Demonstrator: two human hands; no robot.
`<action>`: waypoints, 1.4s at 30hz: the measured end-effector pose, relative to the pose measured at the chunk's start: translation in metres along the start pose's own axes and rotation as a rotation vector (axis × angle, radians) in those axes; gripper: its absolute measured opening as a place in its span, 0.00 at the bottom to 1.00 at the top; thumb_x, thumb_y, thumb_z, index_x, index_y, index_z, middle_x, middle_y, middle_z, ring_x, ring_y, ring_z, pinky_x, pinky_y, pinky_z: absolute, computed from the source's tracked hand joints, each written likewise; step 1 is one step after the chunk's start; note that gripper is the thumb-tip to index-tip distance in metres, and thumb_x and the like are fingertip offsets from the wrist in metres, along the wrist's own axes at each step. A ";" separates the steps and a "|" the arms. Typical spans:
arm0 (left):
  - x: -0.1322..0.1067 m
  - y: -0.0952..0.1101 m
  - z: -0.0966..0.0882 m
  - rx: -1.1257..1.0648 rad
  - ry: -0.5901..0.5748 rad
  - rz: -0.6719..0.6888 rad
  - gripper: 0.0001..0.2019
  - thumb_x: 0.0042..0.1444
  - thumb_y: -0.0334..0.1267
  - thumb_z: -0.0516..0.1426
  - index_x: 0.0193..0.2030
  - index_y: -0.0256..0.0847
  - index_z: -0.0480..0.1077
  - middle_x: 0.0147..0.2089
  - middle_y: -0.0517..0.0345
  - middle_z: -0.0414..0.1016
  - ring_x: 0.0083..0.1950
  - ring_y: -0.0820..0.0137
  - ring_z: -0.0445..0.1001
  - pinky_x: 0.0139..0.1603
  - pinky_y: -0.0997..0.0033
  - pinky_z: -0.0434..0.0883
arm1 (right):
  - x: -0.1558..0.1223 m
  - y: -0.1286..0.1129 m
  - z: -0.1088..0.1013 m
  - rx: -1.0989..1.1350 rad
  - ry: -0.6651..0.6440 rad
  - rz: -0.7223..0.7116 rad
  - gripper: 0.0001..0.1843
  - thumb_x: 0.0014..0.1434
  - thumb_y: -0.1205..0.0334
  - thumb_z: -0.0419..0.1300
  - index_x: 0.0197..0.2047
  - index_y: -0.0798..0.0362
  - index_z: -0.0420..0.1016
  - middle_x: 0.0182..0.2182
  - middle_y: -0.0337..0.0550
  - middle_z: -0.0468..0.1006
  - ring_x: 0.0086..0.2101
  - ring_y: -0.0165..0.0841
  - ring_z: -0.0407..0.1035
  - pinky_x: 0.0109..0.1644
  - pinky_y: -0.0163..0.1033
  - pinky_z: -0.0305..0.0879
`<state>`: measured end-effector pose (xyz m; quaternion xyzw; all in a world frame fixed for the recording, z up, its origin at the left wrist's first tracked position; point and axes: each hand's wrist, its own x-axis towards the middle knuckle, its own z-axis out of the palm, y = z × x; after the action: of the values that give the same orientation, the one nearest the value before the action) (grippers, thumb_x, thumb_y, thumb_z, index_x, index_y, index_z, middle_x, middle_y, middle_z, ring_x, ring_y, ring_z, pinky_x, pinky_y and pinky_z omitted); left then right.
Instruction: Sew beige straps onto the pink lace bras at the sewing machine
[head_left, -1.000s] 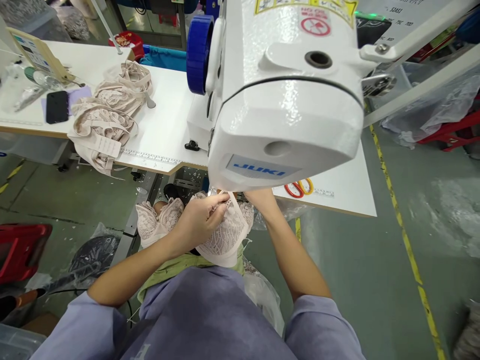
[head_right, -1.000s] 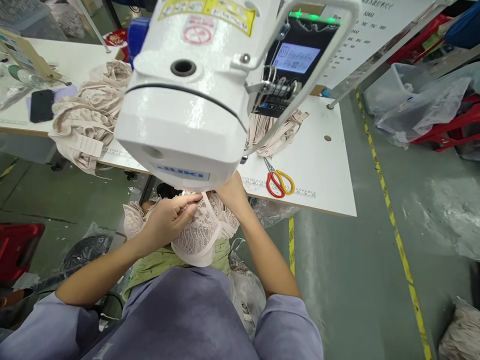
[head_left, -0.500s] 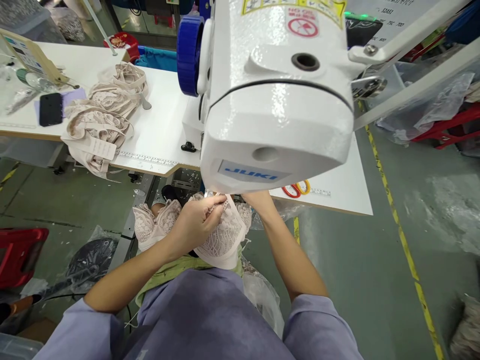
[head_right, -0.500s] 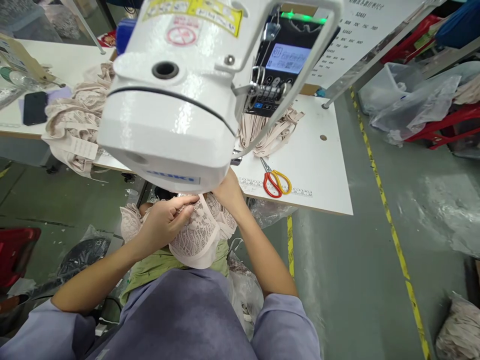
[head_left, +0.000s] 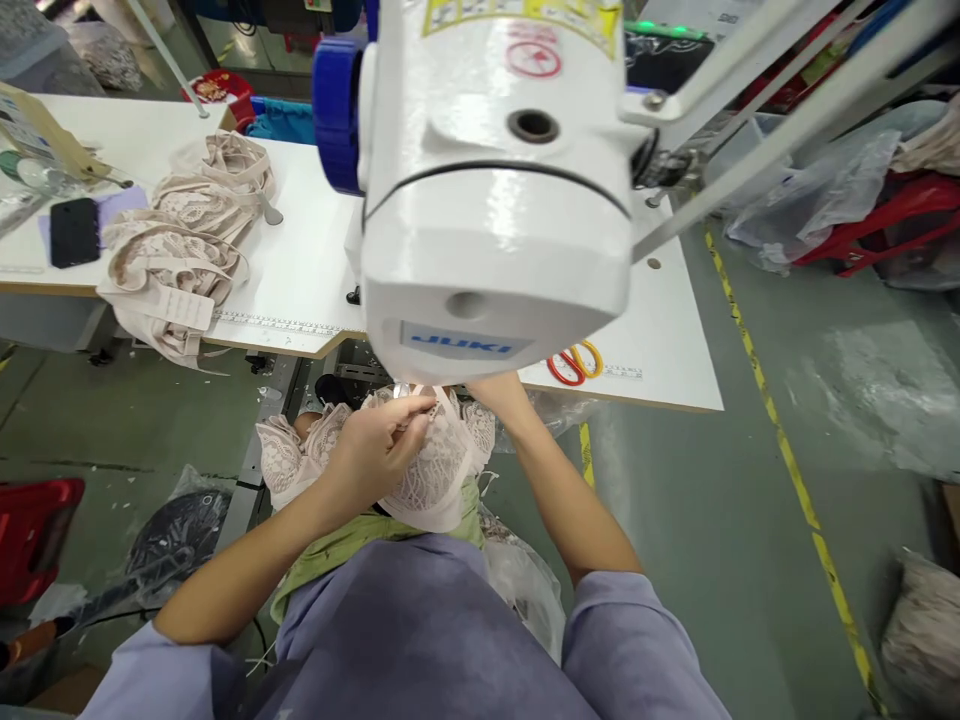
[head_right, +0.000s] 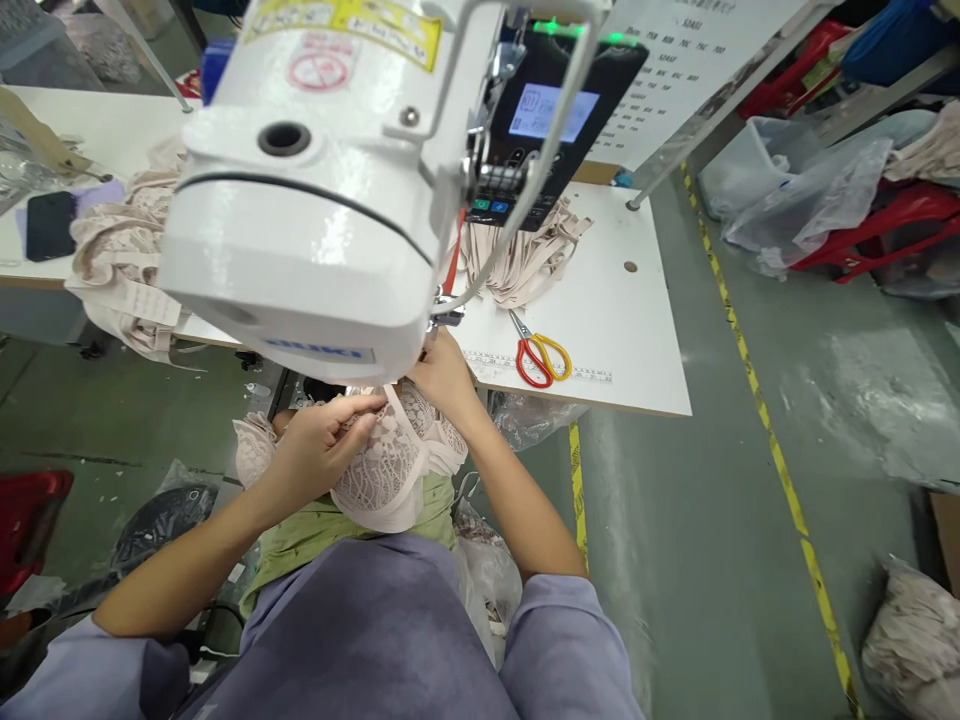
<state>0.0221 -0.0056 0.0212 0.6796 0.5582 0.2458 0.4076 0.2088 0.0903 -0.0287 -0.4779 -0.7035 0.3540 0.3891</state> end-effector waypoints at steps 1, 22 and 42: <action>-0.002 -0.002 -0.001 0.027 0.021 0.020 0.19 0.67 0.43 0.52 0.57 0.38 0.77 0.46 0.51 0.85 0.35 0.67 0.81 0.33 0.73 0.72 | 0.000 0.000 0.001 0.003 0.009 -0.004 0.07 0.54 0.59 0.58 0.28 0.50 0.73 0.32 0.45 0.78 0.38 0.40 0.71 0.46 0.45 0.72; -0.013 -0.022 0.004 0.457 0.264 0.377 0.13 0.69 0.39 0.52 0.47 0.40 0.79 0.38 0.56 0.85 0.35 0.69 0.82 0.33 0.73 0.71 | 0.002 -0.003 0.011 0.039 0.148 0.040 0.02 0.56 0.63 0.61 0.34 0.51 0.75 0.37 0.44 0.74 0.38 0.38 0.70 0.45 0.45 0.69; -0.014 -0.034 0.005 0.525 0.272 0.307 0.16 0.70 0.42 0.51 0.59 0.40 0.70 0.34 0.58 0.80 0.32 0.70 0.77 0.32 0.73 0.67 | -0.005 -0.006 0.003 0.138 0.122 0.030 0.06 0.59 0.60 0.59 0.33 0.51 0.75 0.45 0.46 0.78 0.38 0.37 0.72 0.44 0.43 0.69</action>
<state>0.0035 -0.0188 -0.0083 0.7984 0.5430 0.2407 0.0984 0.2047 0.0839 -0.0260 -0.4812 -0.6452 0.3777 0.4577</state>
